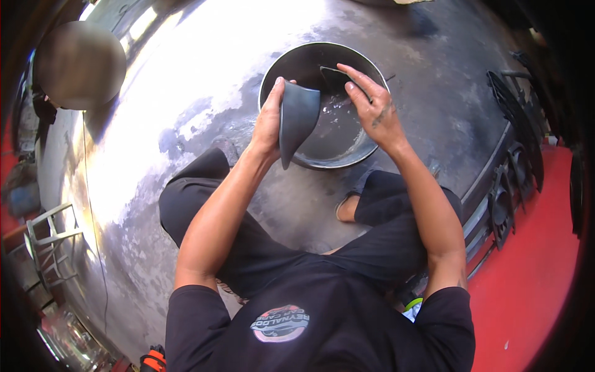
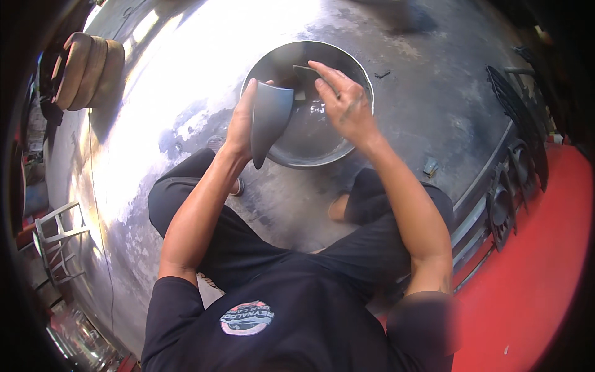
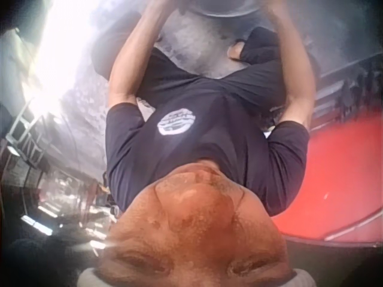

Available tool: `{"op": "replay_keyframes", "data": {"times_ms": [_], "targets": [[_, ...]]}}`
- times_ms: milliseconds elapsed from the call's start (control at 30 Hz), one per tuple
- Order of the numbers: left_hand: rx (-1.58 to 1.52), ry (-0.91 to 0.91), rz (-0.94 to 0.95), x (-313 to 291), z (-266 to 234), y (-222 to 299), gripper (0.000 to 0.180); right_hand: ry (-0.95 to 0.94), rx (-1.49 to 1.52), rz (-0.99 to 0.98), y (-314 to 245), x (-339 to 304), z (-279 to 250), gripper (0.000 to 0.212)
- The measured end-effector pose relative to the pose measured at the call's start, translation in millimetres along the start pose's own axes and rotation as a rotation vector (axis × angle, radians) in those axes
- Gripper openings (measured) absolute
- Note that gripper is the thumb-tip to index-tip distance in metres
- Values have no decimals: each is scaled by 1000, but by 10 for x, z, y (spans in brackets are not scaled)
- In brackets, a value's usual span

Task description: The person wipes a black plastic car grille with a white cloth, then sits on the floor to sand a smaller black plastic trim piece using a sanding block over a metal bucket.

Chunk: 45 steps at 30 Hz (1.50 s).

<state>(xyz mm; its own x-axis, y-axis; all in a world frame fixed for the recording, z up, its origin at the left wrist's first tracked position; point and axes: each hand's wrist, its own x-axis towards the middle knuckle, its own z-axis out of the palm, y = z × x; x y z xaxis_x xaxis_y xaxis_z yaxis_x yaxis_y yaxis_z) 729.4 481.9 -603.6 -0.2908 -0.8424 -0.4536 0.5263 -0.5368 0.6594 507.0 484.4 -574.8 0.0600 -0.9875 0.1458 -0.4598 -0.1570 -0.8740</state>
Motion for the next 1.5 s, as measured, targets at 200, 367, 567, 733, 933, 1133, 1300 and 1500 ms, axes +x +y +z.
{"op": "replay_keyframes", "data": {"times_ms": [200, 367, 567, 733, 933, 1133, 1300, 1500], "targets": [[-182, 65, -27, 77, -51, -121, 49, -126, -679, -479, -138, -338, 404, 48], [64, -52, 45, 155, -350, -266, 44, -260, -625, -486, -186, -457, 453, 53], [59, -19, 37, 126, -311, -320, 43, -282, -526, -486, -195, -569, 536, 54], [-137, 40, -2, 165, -164, -281, 33, -246, -487, -410, -128, -373, 515, 51], [-65, 21, 74, 173, -29, -258, 34, -251, -332, -267, -90, -453, 429, 51], [180, 82, 234, 174, 31, -283, 60, -242, 64, -93, 109, -323, 261, 52], [165, 54, 145, 142, 70, -243, 56, -216, -13, -132, 72, -320, 265, 52], [68, -47, 23, 128, 17, -267, 78, -206, -331, -262, 63, -355, 375, 52]]}}
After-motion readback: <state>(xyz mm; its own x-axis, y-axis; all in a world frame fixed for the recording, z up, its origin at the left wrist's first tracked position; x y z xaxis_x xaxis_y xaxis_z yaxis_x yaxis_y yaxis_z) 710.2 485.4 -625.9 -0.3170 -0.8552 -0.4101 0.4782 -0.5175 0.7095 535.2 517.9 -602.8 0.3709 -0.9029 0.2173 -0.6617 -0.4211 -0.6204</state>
